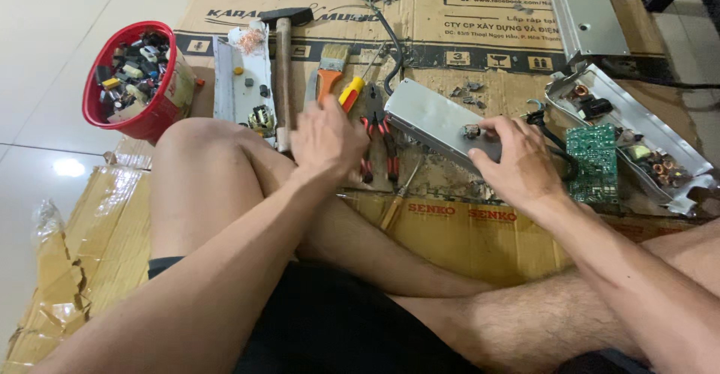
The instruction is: The person sits on the floor and uses a hammer and screwdriver to pry and remove components from a silver metal casing. They repeatedly strike the casing and use the screwdriver to extract small parts, placing them into a red bucket.
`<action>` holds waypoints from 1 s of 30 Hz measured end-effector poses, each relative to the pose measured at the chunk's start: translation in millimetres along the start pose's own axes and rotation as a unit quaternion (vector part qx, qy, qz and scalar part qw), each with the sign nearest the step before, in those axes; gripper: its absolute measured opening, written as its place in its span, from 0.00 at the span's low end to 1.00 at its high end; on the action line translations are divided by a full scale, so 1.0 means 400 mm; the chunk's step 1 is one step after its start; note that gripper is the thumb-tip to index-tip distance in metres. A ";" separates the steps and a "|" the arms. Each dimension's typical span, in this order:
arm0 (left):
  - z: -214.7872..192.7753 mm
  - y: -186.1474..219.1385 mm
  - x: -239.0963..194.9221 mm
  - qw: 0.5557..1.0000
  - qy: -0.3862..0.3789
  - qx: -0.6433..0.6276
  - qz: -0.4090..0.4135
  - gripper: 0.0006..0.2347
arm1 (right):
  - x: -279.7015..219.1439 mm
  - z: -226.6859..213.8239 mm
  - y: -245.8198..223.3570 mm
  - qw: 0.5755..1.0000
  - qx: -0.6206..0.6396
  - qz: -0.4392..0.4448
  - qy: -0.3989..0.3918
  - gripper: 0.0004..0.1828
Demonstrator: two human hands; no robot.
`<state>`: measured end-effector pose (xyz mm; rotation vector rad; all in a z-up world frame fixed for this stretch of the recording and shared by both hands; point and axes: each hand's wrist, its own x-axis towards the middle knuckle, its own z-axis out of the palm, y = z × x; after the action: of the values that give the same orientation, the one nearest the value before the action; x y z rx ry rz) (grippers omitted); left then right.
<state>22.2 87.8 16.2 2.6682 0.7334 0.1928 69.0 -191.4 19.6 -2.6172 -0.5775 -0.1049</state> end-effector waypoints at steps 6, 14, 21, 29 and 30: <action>-0.045 0.045 -0.036 0.997 -0.023 -0.033 0.068 0.13 | -0.021 -0.004 -0.008 0.998 0.013 -0.032 0.050 0.21; -0.038 0.048 -0.120 0.913 -0.305 0.139 0.235 0.30 | -0.025 0.017 -0.067 0.986 -0.027 -0.154 0.064 0.07; -0.174 0.126 -0.106 0.919 -0.355 -0.103 0.137 0.21 | -0.058 -0.019 -0.127 0.978 -0.024 -0.209 -0.003 0.21; -0.185 0.189 -0.131 0.872 -0.351 -0.330 0.088 0.33 | -0.035 -0.034 -0.076 0.994 0.043 -0.099 0.032 0.08; -0.185 0.187 -0.137 0.870 -0.333 -0.358 0.065 0.44 | -0.032 -0.062 -0.089 0.992 0.095 -0.060 0.065 0.14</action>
<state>-6.4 23.0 111.3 1.8622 0.1841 -0.3523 43.0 -178.8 54.3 -2.3707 -0.6636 -0.2443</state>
